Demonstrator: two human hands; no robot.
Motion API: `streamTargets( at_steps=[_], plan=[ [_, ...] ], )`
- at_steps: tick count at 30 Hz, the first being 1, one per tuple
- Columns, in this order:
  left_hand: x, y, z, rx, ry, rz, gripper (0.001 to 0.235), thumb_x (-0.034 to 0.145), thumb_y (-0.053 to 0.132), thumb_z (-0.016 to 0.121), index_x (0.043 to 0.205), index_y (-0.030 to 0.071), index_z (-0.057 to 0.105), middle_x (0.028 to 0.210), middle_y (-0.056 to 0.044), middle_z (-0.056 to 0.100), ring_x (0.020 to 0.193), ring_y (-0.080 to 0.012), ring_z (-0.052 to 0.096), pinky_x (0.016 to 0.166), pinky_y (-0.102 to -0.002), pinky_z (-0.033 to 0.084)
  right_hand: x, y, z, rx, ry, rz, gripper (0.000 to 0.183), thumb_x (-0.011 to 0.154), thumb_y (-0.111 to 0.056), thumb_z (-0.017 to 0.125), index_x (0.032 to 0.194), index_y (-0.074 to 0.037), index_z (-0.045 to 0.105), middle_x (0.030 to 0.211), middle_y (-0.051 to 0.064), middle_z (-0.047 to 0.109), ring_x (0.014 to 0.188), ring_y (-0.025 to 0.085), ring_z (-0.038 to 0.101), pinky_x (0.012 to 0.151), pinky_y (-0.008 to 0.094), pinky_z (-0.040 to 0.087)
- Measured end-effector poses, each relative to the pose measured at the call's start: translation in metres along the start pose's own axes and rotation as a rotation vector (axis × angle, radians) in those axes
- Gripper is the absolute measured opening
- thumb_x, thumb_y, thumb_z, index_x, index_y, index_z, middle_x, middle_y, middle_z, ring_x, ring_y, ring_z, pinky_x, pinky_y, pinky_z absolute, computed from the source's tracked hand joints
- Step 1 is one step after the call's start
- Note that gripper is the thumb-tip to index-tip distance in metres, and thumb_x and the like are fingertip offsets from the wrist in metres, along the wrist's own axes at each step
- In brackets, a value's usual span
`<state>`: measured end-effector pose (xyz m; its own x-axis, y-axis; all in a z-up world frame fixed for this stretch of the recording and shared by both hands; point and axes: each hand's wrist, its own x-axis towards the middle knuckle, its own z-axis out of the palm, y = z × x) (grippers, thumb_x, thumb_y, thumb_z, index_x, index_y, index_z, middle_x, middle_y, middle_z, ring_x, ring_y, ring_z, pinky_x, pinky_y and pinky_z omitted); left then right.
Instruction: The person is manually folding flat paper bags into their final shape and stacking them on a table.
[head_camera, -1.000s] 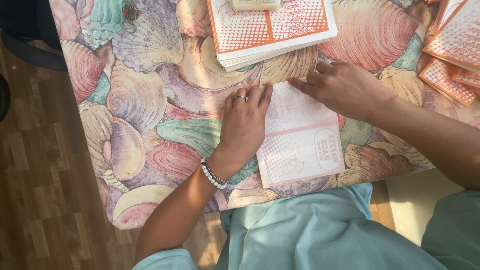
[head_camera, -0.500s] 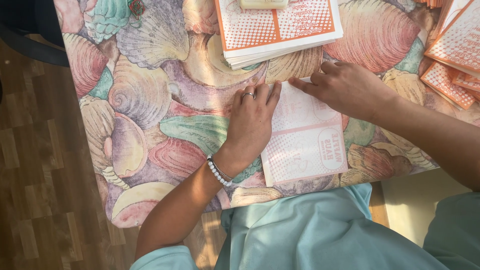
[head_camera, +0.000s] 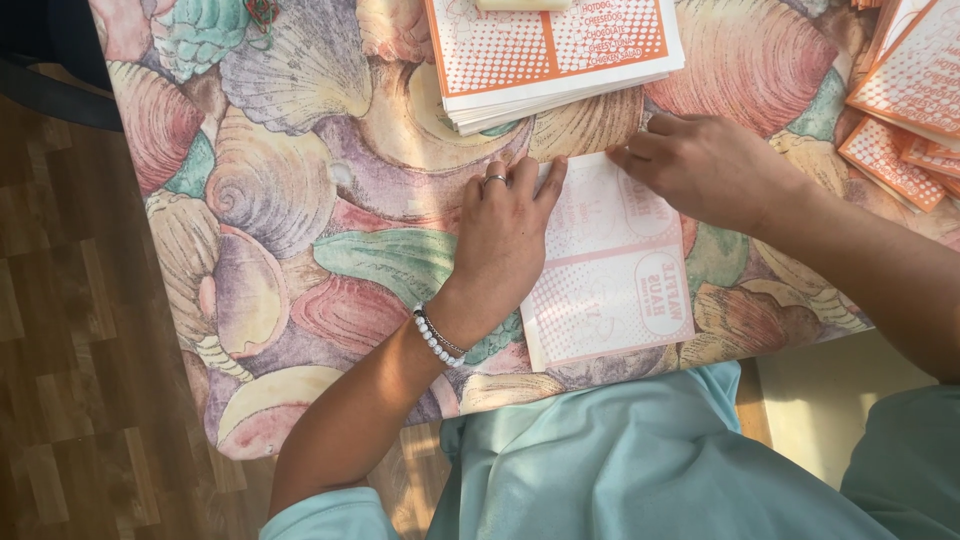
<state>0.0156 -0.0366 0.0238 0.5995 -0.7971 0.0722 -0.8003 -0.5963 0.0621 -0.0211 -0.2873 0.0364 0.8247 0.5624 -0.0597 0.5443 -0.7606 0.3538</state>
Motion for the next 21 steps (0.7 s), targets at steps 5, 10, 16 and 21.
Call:
streamTargets(
  at_steps=[5, 10, 16, 21],
  plan=[
    [0.0, 0.005, 0.025, 0.202, 0.116, -0.083, 0.057, 0.084, 0.013, 0.058, 0.14, 0.024, 0.053, 0.11, -0.003, 0.052, 0.1, -0.0263, 0.053, 0.075, -0.038, 0.046, -0.016, 0.018, 0.023, 0.08, -0.039, 0.004, 0.027, 0.091, -0.007, 0.066, 0.115, -0.018, 0.071, 0.092, -0.007, 0.069, 0.084, 0.017, 0.066, 0.059, 0.032, 0.06],
    [0.0, 0.006, 0.029, 0.17, 0.129, -0.088, 0.057, 0.084, 0.012, 0.058, 0.14, 0.022, 0.055, 0.109, -0.004, 0.055, 0.099, -0.0291, 0.054, 0.074, -0.039, 0.046, -0.038, 0.032, 0.024, 0.12, -0.103, 0.224, 0.028, 0.104, -0.018, 0.056, 0.104, -0.037, 0.077, 0.089, -0.015, 0.068, 0.09, 0.013, 0.067, 0.052, 0.029, 0.058],
    [-0.001, 0.007, 0.005, -0.012, 0.042, -0.018, 0.052, 0.089, -0.002, 0.06, 0.14, 0.005, 0.057, 0.102, -0.018, 0.054, 0.095, -0.0306, 0.058, 0.078, -0.046, 0.051, 0.014, -0.028, 0.016, 0.344, 0.324, 0.218, 0.017, 0.09, -0.012, 0.068, 0.1, -0.017, 0.08, 0.105, -0.005, 0.073, 0.104, 0.012, 0.07, 0.072, 0.024, 0.06],
    [-0.005, -0.006, 0.013, -0.109, 0.144, -0.03, 0.038, 0.089, -0.004, 0.055, 0.126, -0.003, 0.062, 0.098, -0.013, 0.055, 0.089, -0.0286, 0.06, 0.074, -0.043, 0.05, 0.017, -0.042, 0.05, 0.196, 0.374, 0.217, 0.015, 0.09, -0.011, 0.06, 0.089, -0.015, 0.074, 0.093, -0.004, 0.065, 0.096, 0.015, 0.068, 0.071, 0.024, 0.058]
  ],
)
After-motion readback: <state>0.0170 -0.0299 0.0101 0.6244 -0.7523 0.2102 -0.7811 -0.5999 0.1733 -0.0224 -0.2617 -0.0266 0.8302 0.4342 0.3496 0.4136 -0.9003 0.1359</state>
